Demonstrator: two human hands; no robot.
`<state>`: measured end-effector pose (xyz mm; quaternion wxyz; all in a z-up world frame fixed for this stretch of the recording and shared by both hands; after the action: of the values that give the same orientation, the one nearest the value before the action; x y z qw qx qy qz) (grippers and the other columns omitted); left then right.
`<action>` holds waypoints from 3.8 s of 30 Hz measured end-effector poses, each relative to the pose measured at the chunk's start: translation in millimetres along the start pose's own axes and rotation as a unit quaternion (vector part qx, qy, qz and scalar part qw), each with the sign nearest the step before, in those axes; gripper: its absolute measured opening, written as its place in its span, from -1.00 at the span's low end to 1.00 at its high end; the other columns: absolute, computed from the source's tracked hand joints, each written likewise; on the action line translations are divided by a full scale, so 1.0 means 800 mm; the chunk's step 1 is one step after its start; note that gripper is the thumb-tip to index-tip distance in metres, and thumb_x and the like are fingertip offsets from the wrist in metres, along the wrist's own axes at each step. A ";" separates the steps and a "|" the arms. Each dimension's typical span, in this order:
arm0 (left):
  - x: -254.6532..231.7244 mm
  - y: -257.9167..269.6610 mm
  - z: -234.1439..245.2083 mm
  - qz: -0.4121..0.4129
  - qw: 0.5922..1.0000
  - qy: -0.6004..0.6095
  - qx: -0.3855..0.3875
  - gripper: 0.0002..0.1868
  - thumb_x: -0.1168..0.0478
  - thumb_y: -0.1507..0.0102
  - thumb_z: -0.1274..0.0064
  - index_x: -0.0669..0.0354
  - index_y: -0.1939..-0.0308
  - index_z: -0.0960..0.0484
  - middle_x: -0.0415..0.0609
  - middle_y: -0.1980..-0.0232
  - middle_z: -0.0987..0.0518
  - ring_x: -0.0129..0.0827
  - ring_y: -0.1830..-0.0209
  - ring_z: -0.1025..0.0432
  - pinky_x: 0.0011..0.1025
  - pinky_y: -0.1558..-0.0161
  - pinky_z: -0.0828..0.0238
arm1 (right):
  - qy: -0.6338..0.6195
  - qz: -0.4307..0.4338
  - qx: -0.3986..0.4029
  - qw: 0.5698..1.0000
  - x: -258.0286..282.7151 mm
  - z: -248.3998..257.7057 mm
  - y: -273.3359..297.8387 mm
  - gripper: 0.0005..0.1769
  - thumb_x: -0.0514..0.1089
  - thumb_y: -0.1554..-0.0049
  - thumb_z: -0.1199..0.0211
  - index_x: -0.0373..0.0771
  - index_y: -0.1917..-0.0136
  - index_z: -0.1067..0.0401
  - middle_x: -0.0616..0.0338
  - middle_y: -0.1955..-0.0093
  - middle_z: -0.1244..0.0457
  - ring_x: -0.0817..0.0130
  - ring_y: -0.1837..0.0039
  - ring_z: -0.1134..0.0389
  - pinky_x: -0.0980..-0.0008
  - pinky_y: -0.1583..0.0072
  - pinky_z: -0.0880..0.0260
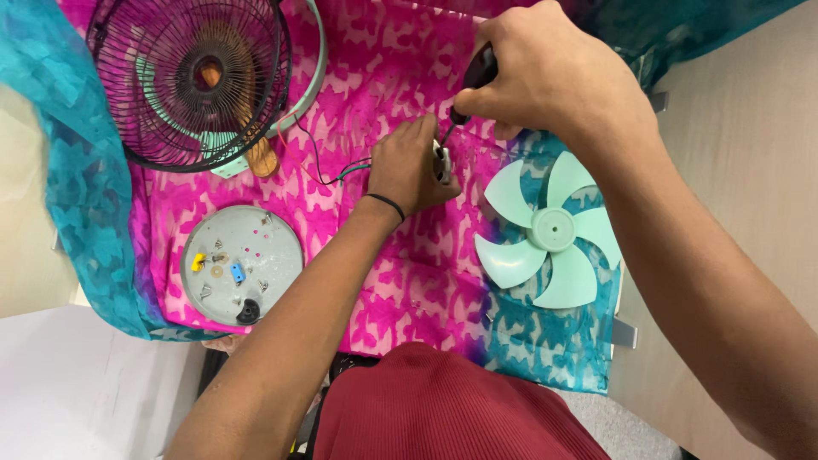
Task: The person uses a screwdriver to remove and reinsert screws on a fan motor, then handles wires and small components on a tray. The fan blade and cage are nearby but not attached during the clip.
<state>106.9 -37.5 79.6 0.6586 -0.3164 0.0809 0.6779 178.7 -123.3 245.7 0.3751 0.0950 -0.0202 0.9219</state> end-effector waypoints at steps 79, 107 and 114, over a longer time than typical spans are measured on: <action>0.064 -0.059 -0.061 0.053 0.872 0.096 0.477 -0.01 -0.17 0.31 -0.51 0.21 -0.14 -0.64 0.10 -0.04 -0.71 -0.18 0.01 -0.63 -0.30 -0.07 -0.56 | -0.008 -0.210 -0.021 0.977 0.006 -0.035 0.049 -0.39 0.17 -0.31 -0.01 -0.34 0.29 -0.53 -0.27 0.30 -0.32 -0.24 0.17 -0.38 -0.13 0.05 -0.42; 0.028 0.019 0.060 0.131 0.967 0.214 -0.029 -0.34 0.21 0.23 -0.60 0.28 0.14 -0.58 0.10 0.17 -0.65 -0.12 0.20 -0.60 -0.27 0.11 -0.56 | -0.287 -0.428 0.107 0.850 0.043 -0.149 0.220 -0.45 0.06 -0.11 -0.11 -0.28 -0.28 -0.35 -0.19 0.31 -0.39 0.01 0.25 -0.50 0.08 0.06 -0.46; 0.025 0.028 0.071 0.017 0.974 0.217 -0.064 -0.29 0.25 0.14 -0.57 0.31 -0.02 -0.58 0.16 -0.03 -0.61 -0.03 -0.04 -0.54 -0.20 -0.10 -0.52 | -0.368 -0.426 0.010 0.826 0.031 -0.208 0.239 -0.49 0.06 -0.30 0.04 -0.43 0.23 -0.36 -0.02 0.43 -0.28 0.29 0.38 -0.33 0.22 0.22 -0.33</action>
<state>68.6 6.5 106.2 0.5921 -0.4961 0.1839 0.6079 1.5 -225.6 93.8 0.6942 0.4303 -0.1052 0.5673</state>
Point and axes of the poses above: each hand's wrist, its own y-axis away from the middle knuckle, its own z-axis out of the back of the hand, x = y × z, the point moved 7 cm from there along -y, towards the middle knuckle
